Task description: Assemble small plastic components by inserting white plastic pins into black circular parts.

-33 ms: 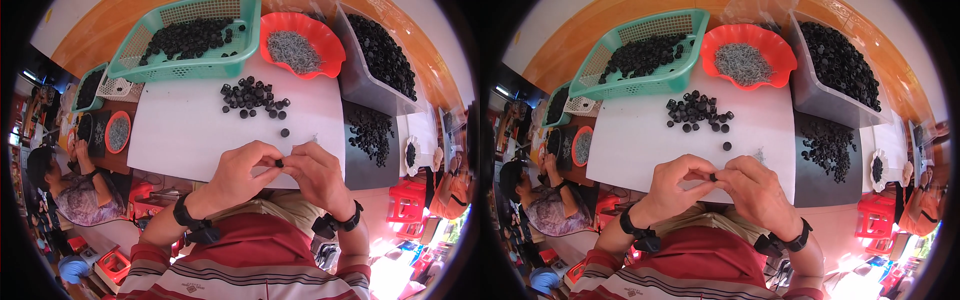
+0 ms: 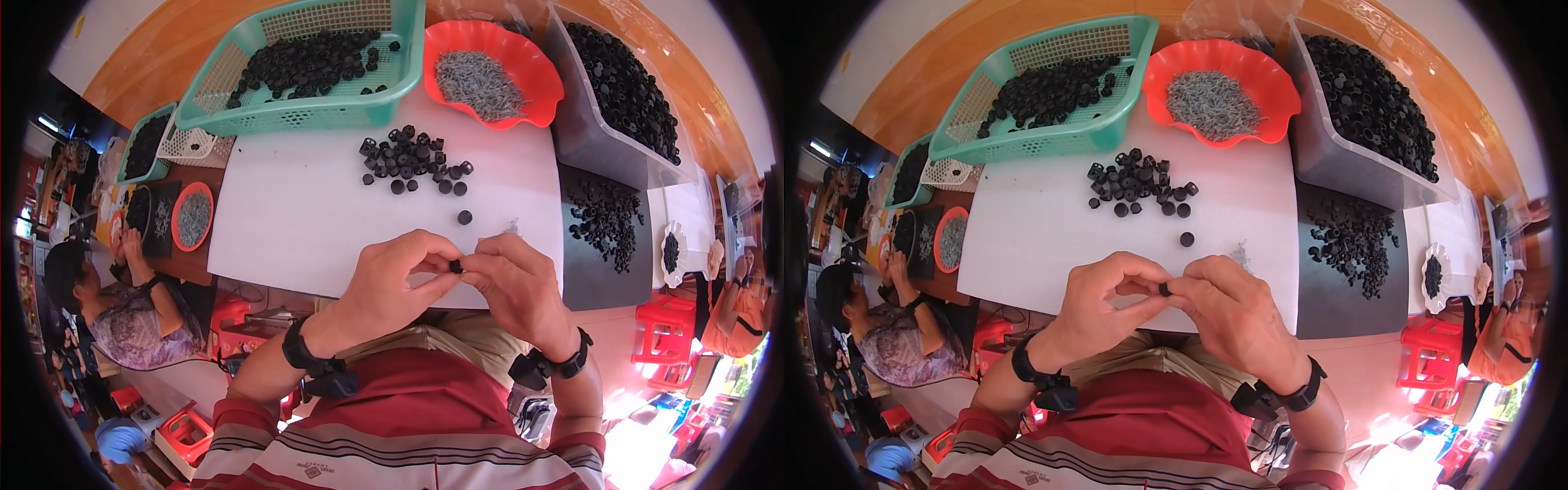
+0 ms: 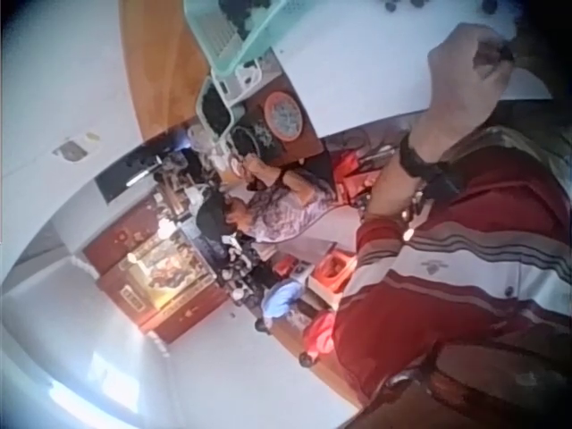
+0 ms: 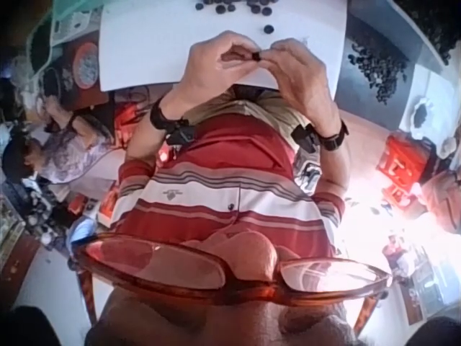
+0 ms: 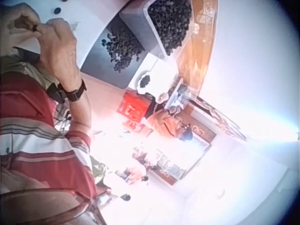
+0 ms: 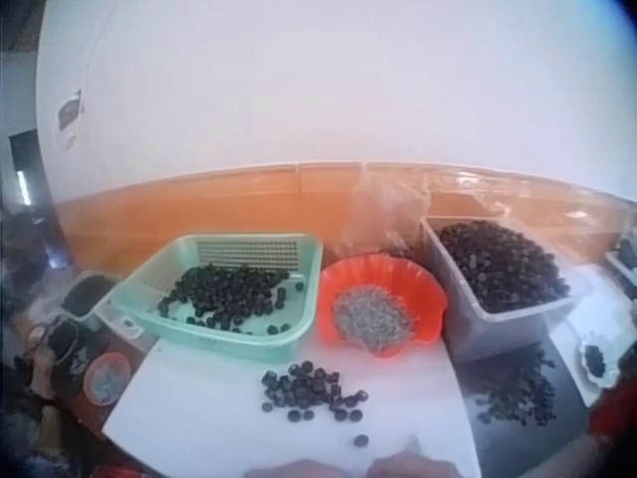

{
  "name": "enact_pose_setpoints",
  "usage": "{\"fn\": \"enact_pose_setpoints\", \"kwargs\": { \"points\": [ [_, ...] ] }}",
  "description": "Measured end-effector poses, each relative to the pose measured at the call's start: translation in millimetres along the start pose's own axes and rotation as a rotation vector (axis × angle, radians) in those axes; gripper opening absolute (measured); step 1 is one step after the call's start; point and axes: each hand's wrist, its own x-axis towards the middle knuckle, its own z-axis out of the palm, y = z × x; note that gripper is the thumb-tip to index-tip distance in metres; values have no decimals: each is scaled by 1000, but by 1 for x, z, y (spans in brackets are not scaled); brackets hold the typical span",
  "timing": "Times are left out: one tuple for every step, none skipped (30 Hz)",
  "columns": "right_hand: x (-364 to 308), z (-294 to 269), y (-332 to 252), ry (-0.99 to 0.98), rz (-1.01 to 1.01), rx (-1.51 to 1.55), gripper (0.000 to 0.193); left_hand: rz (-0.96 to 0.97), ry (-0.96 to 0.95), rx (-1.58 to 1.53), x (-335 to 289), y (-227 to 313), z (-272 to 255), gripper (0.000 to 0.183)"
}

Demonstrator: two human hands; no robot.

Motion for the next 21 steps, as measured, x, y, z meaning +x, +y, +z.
{"fn": "enact_pose_setpoints", "kwargs": {
  "points": [
    [-1, 0, 0, 1, -5, -19, 26, -124, -5, -125, -1, -1, 0, 29],
    [-2, 0, 0, 3, -5, -19, 26, -248, -11, -250, -1, -1, 1, 28],
    [-4, 0, 1, 2, -4, -12, 31, -248, -12, -248, -1, 0, 0, 28],
    [-4, 0, 1, 2, -4, -6, 36, -295, -22, -354, 0, 1, 0, 28],
    [-5, 0, 0, 3, -4, -5, 36, -342, -31, -460, 0, 3, 0, 28],
    [-5, 0, -1, 10, 4, 0, 39, -342, -32, -458, 0, 2, -1, 28],
    [-5, 0, -2, 17, 12, 6, 43, -355, -29, -539, 0, 0, -1, 28],
    [-6, 0, -2, 19, 13, 5, 43, -367, -29, -620, 0, -1, 0, 28],
    [-6, 1, -1, 36, 6, -4, 44, -367, -31, -620, 1, 0, 0, 28],
    [-7, 2, 0, 53, 0, -12, 45, -391, -43, -662, 2, 2, -1, 27],
    [-7, 2, 1, 56, 0, -13, 45, -416, -54, -704, 3, 3, -1, 26],
    [-8, 3, 2, 71, -20, -42, 46, -415, -56, -702, 4, 3, 0, 26],
    [-8, 3, 3, 87, -40, -71, 46, -448, -59, -738, 4, 3, 0, 26],
    [-8, 3, 3, 89, -40, -72, 46, -482, -61, -773, 3, 3, 0, 26],
    [-9, 4, 3, 94, -29, -64, 46, -482, -63, -771, 3, 3, 1, 26],
    [-9, 4, 3, 99, -18, -56, 46, -482, -55, -805, 2, 2, 2, 25],
    [-9, 4, 3, 101, -17, -56, 46, -481, -48, -838, 2, 1, 3, 25],
    [-9, 4, 3, 104, -7, -34, 45, -482, -51, -837, 3, 0, 4, 25],
    [-8, 5, 2, 107, 3, -13, 45, -483, -47, -874, 3, -2, 5, 24],
    [-8, 5, 2, 109, 3, -13, 45, -483, -42, -910, 4, -3, 6, 23],
    [-7, 6, 1, 117, 20, 4, 44, -483, -43, -908, 4, -4, 6, 23]
  ]
}}
